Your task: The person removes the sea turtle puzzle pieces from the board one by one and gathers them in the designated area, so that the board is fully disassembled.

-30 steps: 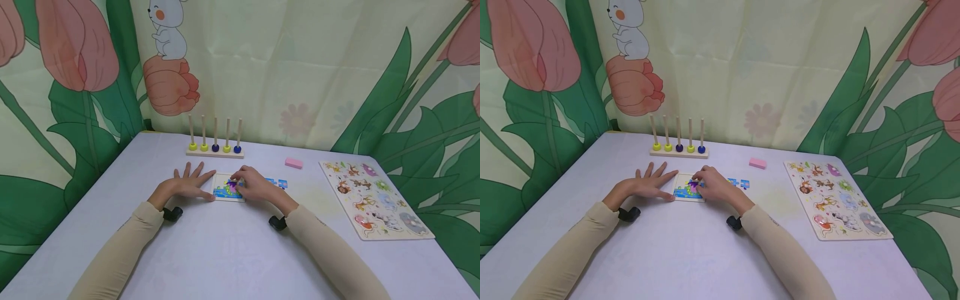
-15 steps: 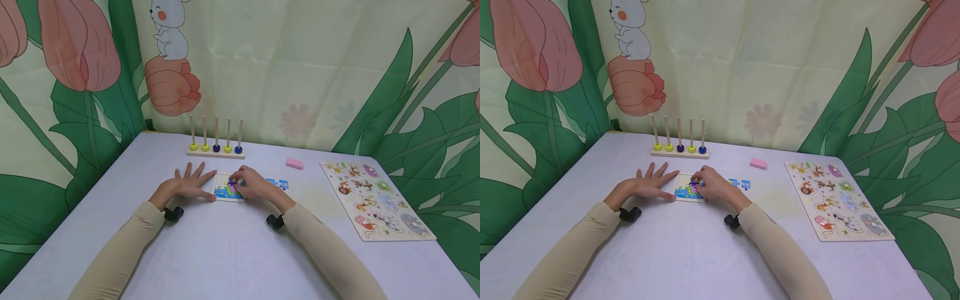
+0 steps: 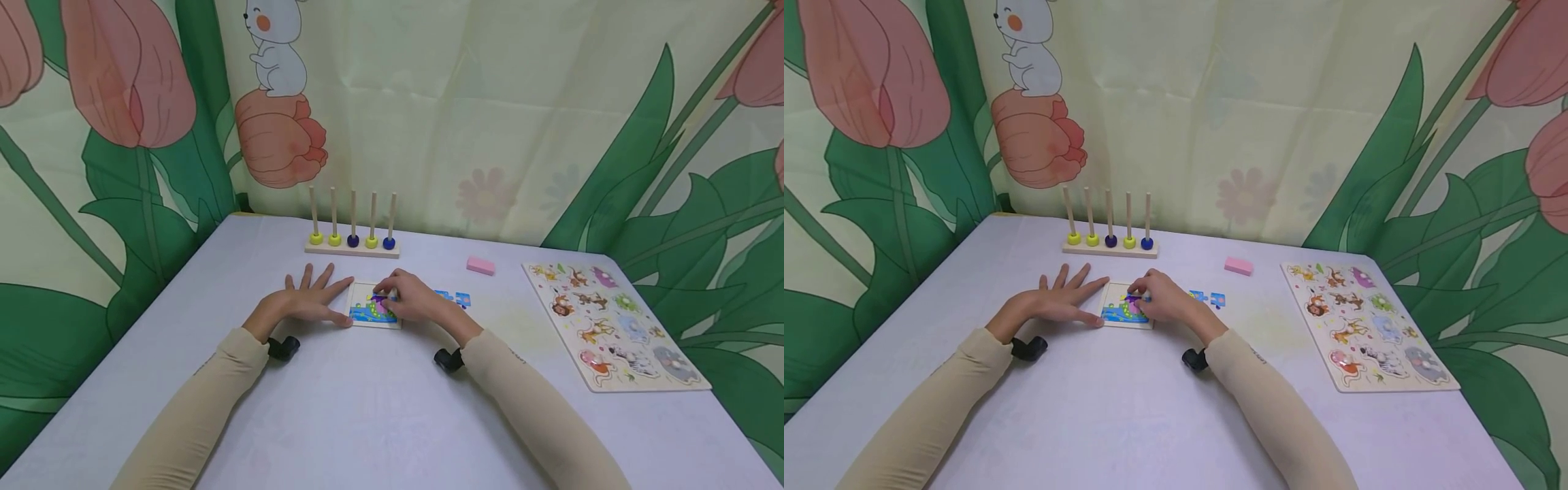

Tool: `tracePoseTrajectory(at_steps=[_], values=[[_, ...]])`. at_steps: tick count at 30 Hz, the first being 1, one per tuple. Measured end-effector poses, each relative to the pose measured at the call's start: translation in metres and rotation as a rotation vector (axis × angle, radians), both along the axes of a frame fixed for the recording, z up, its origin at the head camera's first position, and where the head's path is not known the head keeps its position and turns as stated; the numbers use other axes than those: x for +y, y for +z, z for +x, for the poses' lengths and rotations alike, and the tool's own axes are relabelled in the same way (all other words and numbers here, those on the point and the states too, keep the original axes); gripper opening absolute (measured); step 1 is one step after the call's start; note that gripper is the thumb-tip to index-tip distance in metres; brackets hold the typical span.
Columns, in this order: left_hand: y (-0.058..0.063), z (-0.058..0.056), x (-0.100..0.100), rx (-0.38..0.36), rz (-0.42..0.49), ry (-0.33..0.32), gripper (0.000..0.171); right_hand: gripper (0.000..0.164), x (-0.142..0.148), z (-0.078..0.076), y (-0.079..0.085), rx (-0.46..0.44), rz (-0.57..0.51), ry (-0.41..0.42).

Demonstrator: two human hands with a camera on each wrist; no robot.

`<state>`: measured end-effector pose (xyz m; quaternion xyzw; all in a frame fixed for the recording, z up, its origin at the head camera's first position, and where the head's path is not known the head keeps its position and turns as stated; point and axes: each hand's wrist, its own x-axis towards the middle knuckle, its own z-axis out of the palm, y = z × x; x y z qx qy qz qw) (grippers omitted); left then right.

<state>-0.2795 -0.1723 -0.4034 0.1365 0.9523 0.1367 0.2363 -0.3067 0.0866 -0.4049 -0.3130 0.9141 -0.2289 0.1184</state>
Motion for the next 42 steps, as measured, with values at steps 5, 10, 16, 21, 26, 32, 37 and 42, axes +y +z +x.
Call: tracePoseTrajectory(at_steps=[5, 10, 16, 21, 26, 32, 37, 42], values=[[-0.001, 0.0, 0.0, -0.007, 0.009, 0.005, 0.108, 0.031, -0.001, -0.001, 0.0, -0.007, -0.003, -0.009], [0.001, 0.003, -0.001, -0.007, 0.014, 0.005, 0.109, 0.031, -0.002, 0.0, -0.001, -0.003, -0.013, -0.019], [-0.004, -0.002, -0.003, 0.002, 0.018, 0.003, 0.111, 0.031, -0.005, 0.001, -0.001, -0.011, -0.028, -0.043], [-0.018, -0.011, -0.005, 0.008, -0.002, 0.013, 0.111, 0.031, -0.006, 0.002, -0.001, 0.001, -0.039, -0.047], [-0.025, -0.016, -0.006, 0.008, -0.007, 0.015, 0.113, 0.032, -0.006, 0.005, -0.002, -0.01, -0.065, -0.067], [-0.025, -0.018, -0.007, -0.007, -0.004, 0.007, 0.116, 0.032, -0.007, 0.01, 0.0, -0.022, -0.081, -0.091], [-0.016, -0.011, -0.004, -0.01, -0.005, 0.01, 0.109, 0.036, -0.007, 0.013, 0.001, -0.023, -0.073, -0.095], [-0.009, -0.005, -0.003, -0.005, -0.003, 0.009, 0.108, 0.045, -0.007, 0.013, 0.001, -0.008, -0.045, -0.076]])
